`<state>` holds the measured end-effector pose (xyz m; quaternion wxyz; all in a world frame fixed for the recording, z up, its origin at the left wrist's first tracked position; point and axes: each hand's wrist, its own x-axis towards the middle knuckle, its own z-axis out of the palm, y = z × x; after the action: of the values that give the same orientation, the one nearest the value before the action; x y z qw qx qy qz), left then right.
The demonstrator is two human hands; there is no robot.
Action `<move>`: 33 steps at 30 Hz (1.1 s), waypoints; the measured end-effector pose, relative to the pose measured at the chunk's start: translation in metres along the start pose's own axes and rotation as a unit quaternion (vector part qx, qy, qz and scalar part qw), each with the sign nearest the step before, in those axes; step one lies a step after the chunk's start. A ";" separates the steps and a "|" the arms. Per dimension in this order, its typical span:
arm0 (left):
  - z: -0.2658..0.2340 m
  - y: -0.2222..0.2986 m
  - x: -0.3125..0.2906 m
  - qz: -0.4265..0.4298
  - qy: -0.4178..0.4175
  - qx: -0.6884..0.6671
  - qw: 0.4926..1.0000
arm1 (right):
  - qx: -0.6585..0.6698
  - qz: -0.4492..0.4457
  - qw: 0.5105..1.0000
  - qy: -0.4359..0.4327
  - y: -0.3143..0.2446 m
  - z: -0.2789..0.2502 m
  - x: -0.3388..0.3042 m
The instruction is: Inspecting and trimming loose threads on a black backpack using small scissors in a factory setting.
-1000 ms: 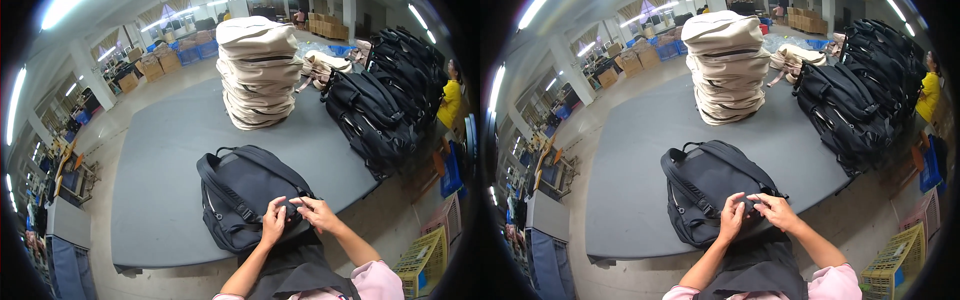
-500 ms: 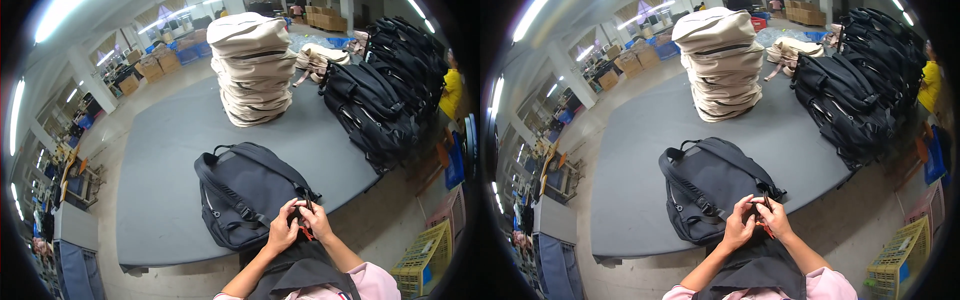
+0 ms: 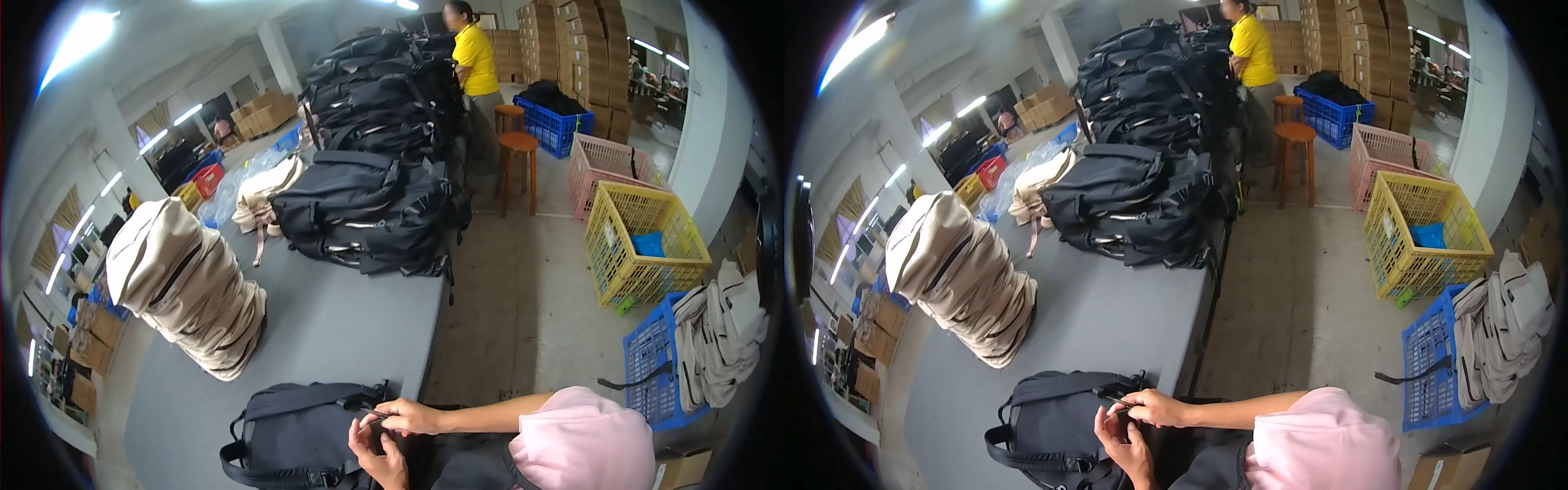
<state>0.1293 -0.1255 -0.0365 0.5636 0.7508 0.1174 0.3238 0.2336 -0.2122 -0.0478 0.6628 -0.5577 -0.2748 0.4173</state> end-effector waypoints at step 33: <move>-0.235 0.088 0.292 -0.005 0.152 0.118 0.981 | 0.059 0.052 0.993 0.084 0.024 0.016 0.036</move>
<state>0.1902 0.1837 0.1843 0.4485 0.7536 0.2425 0.4150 0.2330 -0.1721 -0.0709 0.6928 -0.5640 -0.1638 0.4185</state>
